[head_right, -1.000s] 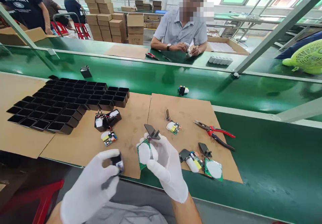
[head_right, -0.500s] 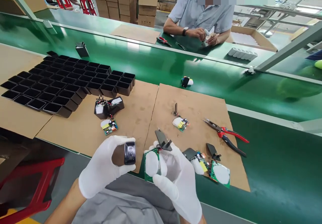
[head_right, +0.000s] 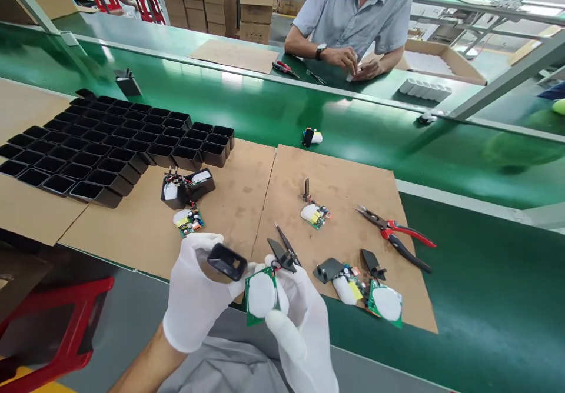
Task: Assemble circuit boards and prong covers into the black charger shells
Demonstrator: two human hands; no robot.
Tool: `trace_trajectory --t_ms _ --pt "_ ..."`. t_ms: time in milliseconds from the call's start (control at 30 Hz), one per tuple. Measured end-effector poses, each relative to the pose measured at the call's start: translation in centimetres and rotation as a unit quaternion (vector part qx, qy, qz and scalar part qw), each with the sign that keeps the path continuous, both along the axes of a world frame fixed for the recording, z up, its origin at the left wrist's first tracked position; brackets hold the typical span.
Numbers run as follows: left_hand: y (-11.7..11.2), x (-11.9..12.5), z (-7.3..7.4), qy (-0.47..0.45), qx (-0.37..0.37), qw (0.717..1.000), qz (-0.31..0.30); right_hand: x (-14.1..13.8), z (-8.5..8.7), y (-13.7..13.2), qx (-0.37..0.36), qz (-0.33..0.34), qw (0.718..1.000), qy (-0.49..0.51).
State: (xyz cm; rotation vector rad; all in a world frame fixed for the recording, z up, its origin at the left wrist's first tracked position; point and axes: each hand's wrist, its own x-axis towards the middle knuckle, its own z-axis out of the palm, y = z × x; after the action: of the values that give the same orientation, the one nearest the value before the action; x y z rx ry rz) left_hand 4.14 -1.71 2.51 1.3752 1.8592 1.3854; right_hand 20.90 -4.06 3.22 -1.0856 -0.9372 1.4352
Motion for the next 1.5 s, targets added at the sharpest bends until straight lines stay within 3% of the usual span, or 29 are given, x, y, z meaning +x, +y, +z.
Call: trace_trajectory --t_ms 67,200,267,333,400,500,567,600,700,800,833,900,967,1033,1167,1300,1400,1500 --pt "-0.1 0.0 -0.9 0.064 -0.007 0.998 -0.006 -0.8 -0.4 0.3 -0.016 -0.018 1.0 0.007" --pt "-1.8 -2.1 -1.6 0.175 -0.01 0.981 -0.078 -1.5 -0.4 1.2 -0.009 0.006 1.0 0.01" --pt "-3.0 -3.4 -1.2 0.099 -0.04 0.988 -0.109 -1.6 0.0 1.7 0.032 -0.026 0.998 -0.045" --pt "-3.8 -4.3 -0.3 -0.054 -0.073 0.991 -0.093 -1.6 0.7 2.6 0.112 -0.068 0.978 -0.165" --pt "-4.1 -4.7 0.6 -0.23 -0.077 0.969 -0.04 -1.7 1.2 4.2 0.214 -0.092 0.909 -0.346" --pt "-3.4 -4.4 1.9 -0.437 -0.031 0.899 -0.004 -2.2 1.2 7.3 0.284 -0.089 0.751 -0.59" --pt "-2.8 -3.9 2.6 -0.489 -0.021 0.872 -0.012 -2.6 1.3 9.0 0.275 -0.047 0.699 -0.658" --pt "-2.6 -3.7 3.0 -0.484 -0.025 0.874 -0.018 -2.7 1.5 9.4 0.273 -0.021 0.69 -0.67" --pt "-2.4 -3.1 3.8 -0.298 -0.04 0.95 -0.081 -3.0 3.4 8.7 0.298 -0.017 0.699 -0.65" --pt "-2.8 -2.5 4.1 -0.092 -0.024 0.984 -0.15 -4.2 6.0 5.7 0.36 -0.048 0.758 -0.541" --pt "-3.0 -2.2 4.0 -0.036 -0.011 0.985 -0.168 -4.8 6.5 4.7 0.372 -0.034 0.784 -0.496" --pt "-3.4 -1.6 3.9 0.107 0.017 0.973 -0.202 -6.2 6.8 3.0 0.376 -0.024 0.805 -0.458" --pt "-3.7 -1.2 3.9 0.252 0.044 0.943 -0.215 -7.4 6.3 2.2 0.378 -0.033 0.808 -0.451" --pt "-4.1 -0.9 4.0 0.323 0.059 0.922 -0.207 -7.8 5.6 2.0 0.395 -0.048 0.795 -0.459" --pt "-4.7 -0.6 4.6 0.368 0.063 0.907 -0.193 -7.4 5.7 2.3 0.455 -0.052 0.713 -0.531" --pt "-5.5 -0.2 4.9 0.349 0.025 0.923 -0.162 -6.5 6.5 2.6 0.498 -0.034 0.636 -0.589" --pt "-6.1 -0.1 4.9 0.23 0.013 0.955 -0.184 -6.0 6.4 2.7 0.523 -0.031 0.59 -0.614" --pt "-6.5 0.1 4.8 0.05 -0.018 0.977 -0.205 -5.6 5.9 2.6 0.55 -0.011 0.568 -0.612"
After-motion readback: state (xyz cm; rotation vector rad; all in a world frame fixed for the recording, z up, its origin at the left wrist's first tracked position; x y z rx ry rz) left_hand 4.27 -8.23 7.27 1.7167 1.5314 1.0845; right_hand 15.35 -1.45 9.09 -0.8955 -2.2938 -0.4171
